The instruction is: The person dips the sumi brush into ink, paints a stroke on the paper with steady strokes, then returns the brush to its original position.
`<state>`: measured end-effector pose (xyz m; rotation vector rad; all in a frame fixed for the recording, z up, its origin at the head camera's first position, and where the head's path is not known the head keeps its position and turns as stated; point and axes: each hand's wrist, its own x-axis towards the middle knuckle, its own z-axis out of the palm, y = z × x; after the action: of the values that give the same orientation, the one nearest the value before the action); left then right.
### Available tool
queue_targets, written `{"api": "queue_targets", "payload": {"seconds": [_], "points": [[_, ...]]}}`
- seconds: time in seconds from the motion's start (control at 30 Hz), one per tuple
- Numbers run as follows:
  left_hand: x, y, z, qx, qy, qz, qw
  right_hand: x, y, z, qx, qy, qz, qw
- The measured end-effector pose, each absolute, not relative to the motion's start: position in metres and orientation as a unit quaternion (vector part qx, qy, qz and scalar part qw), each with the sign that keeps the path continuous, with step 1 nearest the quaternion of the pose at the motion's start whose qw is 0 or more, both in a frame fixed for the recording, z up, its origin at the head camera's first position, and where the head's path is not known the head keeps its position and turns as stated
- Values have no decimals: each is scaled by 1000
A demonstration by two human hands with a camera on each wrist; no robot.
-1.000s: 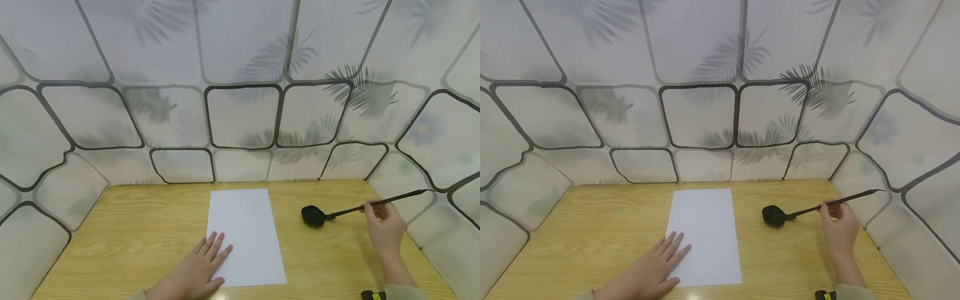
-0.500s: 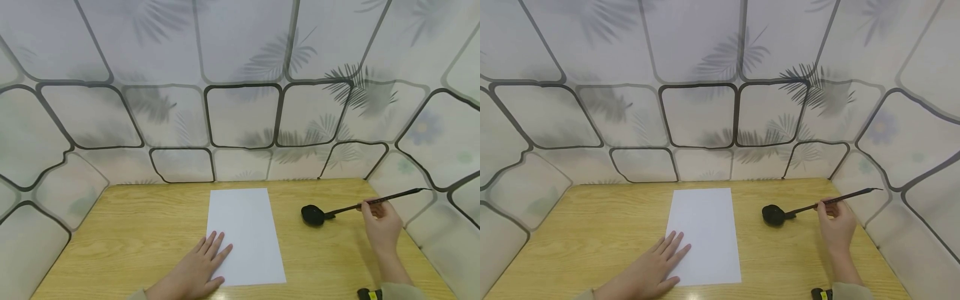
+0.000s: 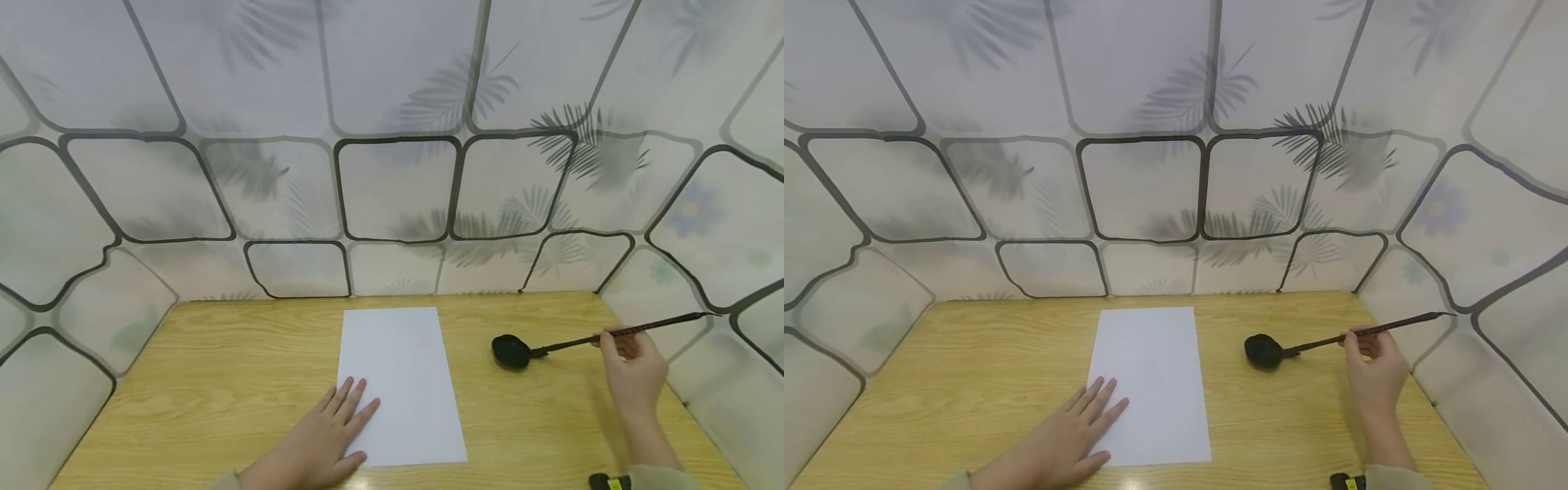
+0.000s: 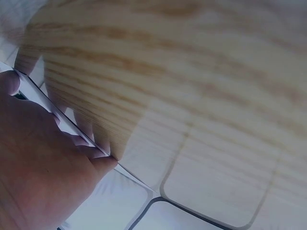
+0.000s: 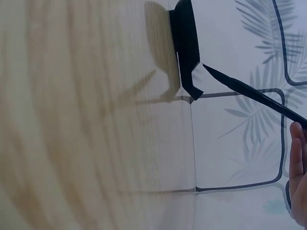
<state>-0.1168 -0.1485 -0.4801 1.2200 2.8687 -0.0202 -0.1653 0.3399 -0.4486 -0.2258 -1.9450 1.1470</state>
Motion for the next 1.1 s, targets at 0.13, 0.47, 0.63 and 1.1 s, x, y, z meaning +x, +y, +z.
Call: {"api": "queue_targets", "payload": {"seconds": [0.13, 0.47, 0.63, 1.1], "points": [[-117, -149, -482, 396, 918, 0, 4, -166, 336, -449, -84, -775, 467, 417], [-115, -147, -478, 389, 921, -25, 5, -164, 334, -451, -84, -792, 450, 403], [-115, -148, -480, 391, 920, -14, 3, -161, 338, -448, -72, -795, 438, 414], [-117, -152, -489, 397, 917, 6, -26, -162, 337, -436, -67, -794, 421, 434]]}}
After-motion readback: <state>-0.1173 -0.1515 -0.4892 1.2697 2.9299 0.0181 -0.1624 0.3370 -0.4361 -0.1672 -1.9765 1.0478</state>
